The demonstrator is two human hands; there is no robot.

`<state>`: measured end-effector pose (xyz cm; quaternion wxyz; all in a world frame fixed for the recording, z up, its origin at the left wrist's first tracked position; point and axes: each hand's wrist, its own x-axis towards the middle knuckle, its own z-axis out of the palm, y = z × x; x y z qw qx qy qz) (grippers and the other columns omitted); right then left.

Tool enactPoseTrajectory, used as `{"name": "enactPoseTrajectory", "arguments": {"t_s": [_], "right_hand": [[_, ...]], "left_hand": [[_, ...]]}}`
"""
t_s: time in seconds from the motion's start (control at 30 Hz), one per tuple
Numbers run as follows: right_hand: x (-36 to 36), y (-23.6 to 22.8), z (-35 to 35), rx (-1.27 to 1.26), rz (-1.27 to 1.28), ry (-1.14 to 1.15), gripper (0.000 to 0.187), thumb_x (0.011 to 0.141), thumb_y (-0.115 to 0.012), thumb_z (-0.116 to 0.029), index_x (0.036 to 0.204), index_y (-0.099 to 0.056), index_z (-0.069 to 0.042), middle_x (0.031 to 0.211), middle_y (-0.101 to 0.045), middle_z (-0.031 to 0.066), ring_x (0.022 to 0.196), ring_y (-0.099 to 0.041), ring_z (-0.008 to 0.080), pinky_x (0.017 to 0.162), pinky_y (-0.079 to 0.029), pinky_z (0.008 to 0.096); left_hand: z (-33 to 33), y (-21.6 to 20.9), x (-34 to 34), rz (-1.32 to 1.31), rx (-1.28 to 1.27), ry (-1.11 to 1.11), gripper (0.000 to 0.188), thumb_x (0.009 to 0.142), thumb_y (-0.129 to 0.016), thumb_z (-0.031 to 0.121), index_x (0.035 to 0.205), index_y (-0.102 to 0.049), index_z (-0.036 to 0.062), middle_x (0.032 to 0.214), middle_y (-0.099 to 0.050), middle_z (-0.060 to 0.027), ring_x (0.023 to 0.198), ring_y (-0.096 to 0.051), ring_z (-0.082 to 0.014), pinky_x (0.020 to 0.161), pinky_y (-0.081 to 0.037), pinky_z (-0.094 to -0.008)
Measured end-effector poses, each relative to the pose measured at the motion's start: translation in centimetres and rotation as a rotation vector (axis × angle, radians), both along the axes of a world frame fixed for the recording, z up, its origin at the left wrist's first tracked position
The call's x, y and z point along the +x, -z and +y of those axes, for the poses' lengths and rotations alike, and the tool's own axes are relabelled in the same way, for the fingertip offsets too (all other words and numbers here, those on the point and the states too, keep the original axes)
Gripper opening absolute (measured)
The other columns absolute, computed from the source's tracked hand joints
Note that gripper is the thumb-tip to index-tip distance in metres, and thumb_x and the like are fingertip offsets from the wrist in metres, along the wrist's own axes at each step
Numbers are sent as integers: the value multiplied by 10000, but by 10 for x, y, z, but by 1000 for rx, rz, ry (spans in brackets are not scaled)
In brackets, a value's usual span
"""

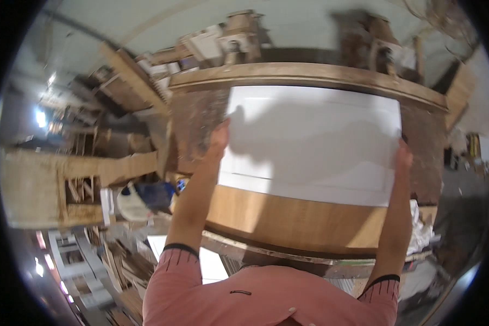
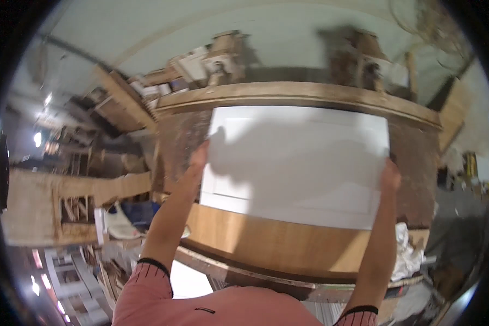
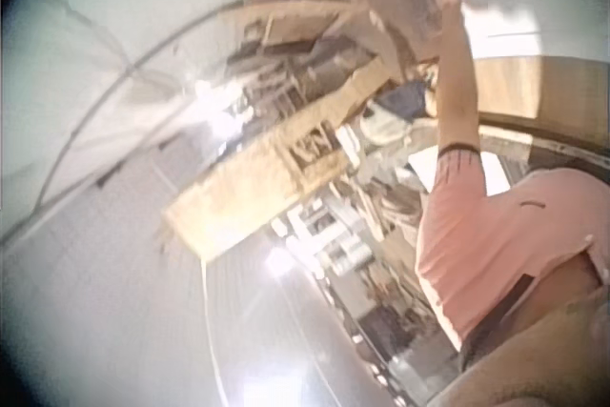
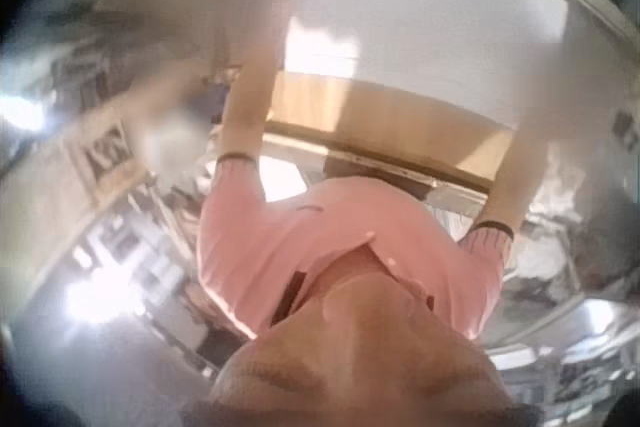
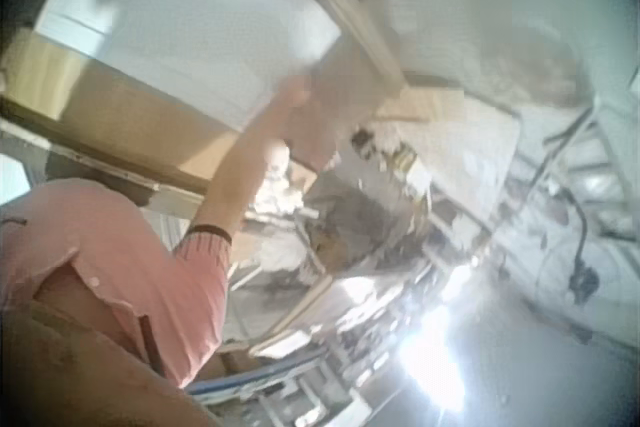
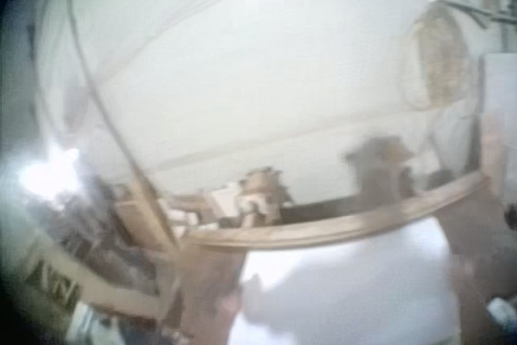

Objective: The person places white cabinet door panels on a worktable one at a time by hand, touches and presses the edges, and removes each panel to stack it on a pile on the floor.

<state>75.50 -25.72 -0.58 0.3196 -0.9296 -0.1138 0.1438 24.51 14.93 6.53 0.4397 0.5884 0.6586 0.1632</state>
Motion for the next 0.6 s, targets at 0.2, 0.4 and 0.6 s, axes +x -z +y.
{"name": "enactPoseTrajectory", "arguments": {"t_s": [0.2, 0.4, 0.6], "right_hand": [[8, -31, -21, 447, 271, 172, 687, 930, -563, -490, 1392, -530, 16, 1363, -587, 149, 1249, -543, 270, 1046, -399, 367], [-78, -170, -107, 734, 282, 253, 799, 939, -449, -659, 1491, -417, -82, 1505, -442, 122, 1405, -374, 256, 1130, -255, 432], [-177, -209, -206, 756, 375, 148, 767, 954, -377, -694, 1528, -363, -185, 1506, -438, 53, 1363, -396, 252, 1083, -288, 445]], "left_hand": [[-6, -19, -32, -458, -119, -59, 630, 1000, -481, 480, 1360, -548, -32, 1421, -534, -188, 1300, -490, -267, 1087, -364, -340], [-70, -120, -86, -627, -154, -166, 679, 992, -431, 573, 1378, -506, 20, 1327, -560, -98, 1239, -502, -231, 1046, -368, -436], [-178, -165, -189, -707, -125, -120, 648, 1020, -429, 532, 1360, -514, -12, 1342, -539, -123, 1231, -531, -241, 1025, -435, -415]]}}
